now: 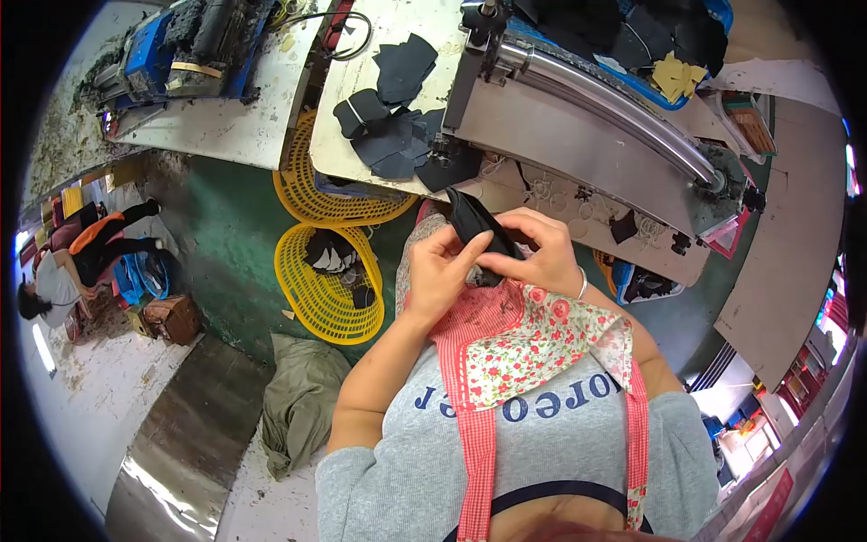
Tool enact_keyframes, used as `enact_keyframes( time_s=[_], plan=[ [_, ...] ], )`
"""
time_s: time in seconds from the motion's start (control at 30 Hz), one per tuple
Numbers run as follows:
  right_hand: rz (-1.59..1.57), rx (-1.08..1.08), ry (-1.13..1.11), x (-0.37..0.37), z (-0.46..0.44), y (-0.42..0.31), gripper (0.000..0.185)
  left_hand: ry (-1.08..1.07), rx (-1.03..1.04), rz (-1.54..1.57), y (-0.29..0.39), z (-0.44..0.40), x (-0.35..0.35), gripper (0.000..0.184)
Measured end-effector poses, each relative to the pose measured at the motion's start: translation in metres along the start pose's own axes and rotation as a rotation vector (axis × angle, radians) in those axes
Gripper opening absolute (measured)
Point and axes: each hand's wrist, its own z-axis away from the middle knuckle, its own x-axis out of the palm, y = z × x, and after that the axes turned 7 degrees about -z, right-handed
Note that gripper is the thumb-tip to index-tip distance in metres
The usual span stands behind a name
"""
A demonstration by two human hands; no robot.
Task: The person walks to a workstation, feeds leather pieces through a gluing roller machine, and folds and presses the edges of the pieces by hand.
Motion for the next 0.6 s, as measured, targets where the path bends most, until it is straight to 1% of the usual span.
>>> enact_keyframes(
  time_s=[0.1,0.13,0.17,0.23,0.27,0.3,0.33,0.37,0.43,0.53,0.6],
  plan=[
    [-0.197,0.499,0.032,-0.014,0.002,0.003,0.02,0.005,-0.017,0.208,0.007,0.002,0.0,0.014],
    [-0.393,0.534,0.245,-0.022,0.001,0.014,0.018,0.014,-0.02,0.27,0.011,0.002,0.0,0.014],
    [-0.587,0.562,0.454,-0.025,-0.007,0.017,0.016,0.049,0.003,0.234,0.011,0.001,0.0,0.014],
    [-0.308,0.406,0.528,-0.031,-0.007,0.007,0.019,0.129,0.05,0.165,0.011,0.0,0.0,0.014],
    [-0.092,0.221,0.28,-0.028,-0.003,0.001,0.021,0.138,0.04,0.177,0.011,0.001,0.008,0.015],
    [0.12,0.041,0.038,-0.02,0.004,-0.004,0.023,0.124,0.075,0.08,0.007,0.001,0.012,0.015],
    [0.072,-0.034,0.008,-0.008,0.012,0.004,0.026,0.089,0.047,0.023,0.006,0.001,0.012,0.016],
    [0.084,-0.056,0.011,-0.007,0.013,0.002,0.02,0.058,0.021,-0.03,0.007,0.002,0.011,0.016],
    [0.075,-0.083,0.018,-0.007,0.012,0.003,0.014,-0.013,0.005,0.043,0.015,0.006,0.008,0.017],
    [0.013,0.041,0.03,-0.012,0.01,0.004,0.012,-0.079,-0.018,0.18,0.022,0.01,0.007,0.018],
    [-0.136,0.193,0.08,-0.011,0.009,0.002,0.011,-0.092,-0.032,0.242,0.021,0.01,0.004,0.018]
  ],
)
